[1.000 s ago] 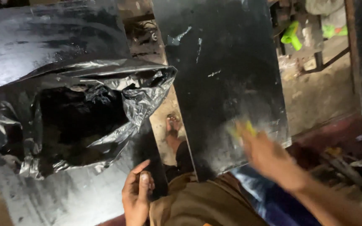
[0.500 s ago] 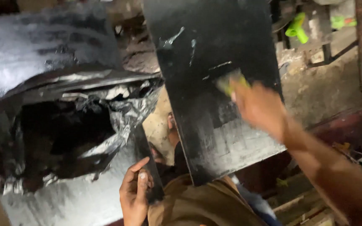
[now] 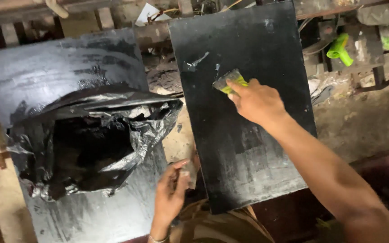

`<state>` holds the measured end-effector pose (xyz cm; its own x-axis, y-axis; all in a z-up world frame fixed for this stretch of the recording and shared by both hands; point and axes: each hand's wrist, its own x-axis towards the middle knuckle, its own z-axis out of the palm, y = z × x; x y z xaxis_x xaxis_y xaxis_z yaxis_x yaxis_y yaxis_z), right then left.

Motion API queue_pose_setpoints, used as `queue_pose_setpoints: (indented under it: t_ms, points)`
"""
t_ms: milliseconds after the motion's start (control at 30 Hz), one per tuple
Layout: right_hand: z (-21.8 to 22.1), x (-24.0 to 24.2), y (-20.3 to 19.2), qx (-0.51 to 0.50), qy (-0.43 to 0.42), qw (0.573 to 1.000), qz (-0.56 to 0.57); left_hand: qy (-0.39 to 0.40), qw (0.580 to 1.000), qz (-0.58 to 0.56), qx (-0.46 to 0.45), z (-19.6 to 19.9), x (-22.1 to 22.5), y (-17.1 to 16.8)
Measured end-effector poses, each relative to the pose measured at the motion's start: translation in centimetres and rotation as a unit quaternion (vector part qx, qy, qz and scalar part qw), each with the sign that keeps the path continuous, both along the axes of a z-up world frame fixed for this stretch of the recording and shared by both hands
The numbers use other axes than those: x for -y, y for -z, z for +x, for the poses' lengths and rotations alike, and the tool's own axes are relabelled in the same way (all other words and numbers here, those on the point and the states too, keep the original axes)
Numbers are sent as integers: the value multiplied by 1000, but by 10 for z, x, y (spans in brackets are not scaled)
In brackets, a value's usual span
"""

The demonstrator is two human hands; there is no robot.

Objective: Using a hand scraper to remove residue or old adhesive from boards on a screen printing production line.

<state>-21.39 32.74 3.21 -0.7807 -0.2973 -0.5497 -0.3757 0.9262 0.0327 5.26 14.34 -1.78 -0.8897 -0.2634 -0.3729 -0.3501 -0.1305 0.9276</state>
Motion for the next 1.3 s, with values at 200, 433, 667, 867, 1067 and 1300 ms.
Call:
queue_pose_setpoints:
  t_ms: [200,433,667,867,1067,1300]
  points:
    - [28,-75,-13,56,-35,992,110,14,995,5,98,-27,-13,-5]
    - [-45,-45,19,17,-29,999,6,-4,986,-161,53,-51,-29,39]
    - [-101,-98,19,-30,-188,982,22,12,977,-208,55,-84,-35,40]
    - [-101,-21,39,-5,-175,982,-69,-41,976,-203,60,-117,-36,44]
    - [-157,-9,11,-28,-220,975,-8,-70,954,-291,11,-168,-20,55]
    - [-225,45,79,35,-311,950,16,-87,799,-593,-53,-199,-24,94]
